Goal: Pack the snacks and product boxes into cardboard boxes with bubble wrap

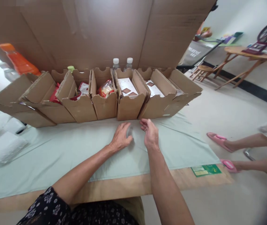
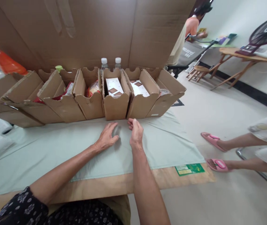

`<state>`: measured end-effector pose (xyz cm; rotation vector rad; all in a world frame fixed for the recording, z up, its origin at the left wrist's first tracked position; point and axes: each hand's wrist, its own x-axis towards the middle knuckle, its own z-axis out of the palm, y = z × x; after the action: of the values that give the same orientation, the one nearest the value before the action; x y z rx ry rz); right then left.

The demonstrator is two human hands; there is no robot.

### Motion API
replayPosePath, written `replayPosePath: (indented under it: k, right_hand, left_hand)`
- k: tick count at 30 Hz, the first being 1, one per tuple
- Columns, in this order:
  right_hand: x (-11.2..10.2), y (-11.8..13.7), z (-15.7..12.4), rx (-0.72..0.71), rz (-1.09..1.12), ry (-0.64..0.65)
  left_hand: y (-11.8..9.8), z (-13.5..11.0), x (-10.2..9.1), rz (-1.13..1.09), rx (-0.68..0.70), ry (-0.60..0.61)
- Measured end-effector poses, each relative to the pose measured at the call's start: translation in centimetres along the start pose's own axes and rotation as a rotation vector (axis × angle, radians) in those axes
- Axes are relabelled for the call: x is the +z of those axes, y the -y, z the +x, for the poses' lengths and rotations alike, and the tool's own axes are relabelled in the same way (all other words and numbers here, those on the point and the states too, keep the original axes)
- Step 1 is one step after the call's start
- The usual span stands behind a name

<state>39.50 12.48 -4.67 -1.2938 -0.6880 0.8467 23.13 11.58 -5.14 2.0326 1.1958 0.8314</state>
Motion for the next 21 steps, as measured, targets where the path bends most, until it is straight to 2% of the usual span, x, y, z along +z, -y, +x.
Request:
replayPosePath:
  k: [3, 6, 8, 11, 13, 15, 17, 19, 21]
  right_hand:
    - [0.4, 1.1, -1.1, -0.096, -0.046, 0.013]
    - [1.8, 3.2, -3.4, -0.202, -0.075, 0.086]
    - [3.7, 5.1, -4.9, -0.319, -0.135, 0.231]
    - [8.1, 8.0, -5.8, -0.517, -0.344, 0.514]
    - [11.4, 9.5, -5.1, -0.570, -0.550, 0.608]
    - [14.5, 10.4, -3.9, -0.560, -0.761, 0.597]
    - [16.6, 10.8, -3.2, -0.536, -0.896, 0.546]
    - [17.3, 11.0, -3.6, -0.540, -0.949, 0.507]
    - [16.2, 11.0, -5.3, -0.555, -0.978, 0.489]
  left_hand:
    - [-0.4, -4.0, -1.1, 0.011, 0.056, 0.067]
    - [-1.0, -10.0, -2.5, 0.007, 0.123, 0.145]
    - [-1.4, -14.1, -3.3, -0.020, 0.132, 0.183]
    - [-2.1, -18.5, -4.1, -0.104, 0.094, 0.142]
    - [-2.4, -19.8, -4.4, -0.173, 0.117, 0.078]
    - [-2.5, -20.0, -4.5, -0.244, 0.147, 0.019]
    - [-2.4, -19.8, -4.5, -0.315, 0.136, -0.036]
    - [-2.3, -19.7, -4.5, -0.366, 0.091, -0.112]
    - [-2.0, -20.0, -4.6, -0.365, 0.032, -0.221]
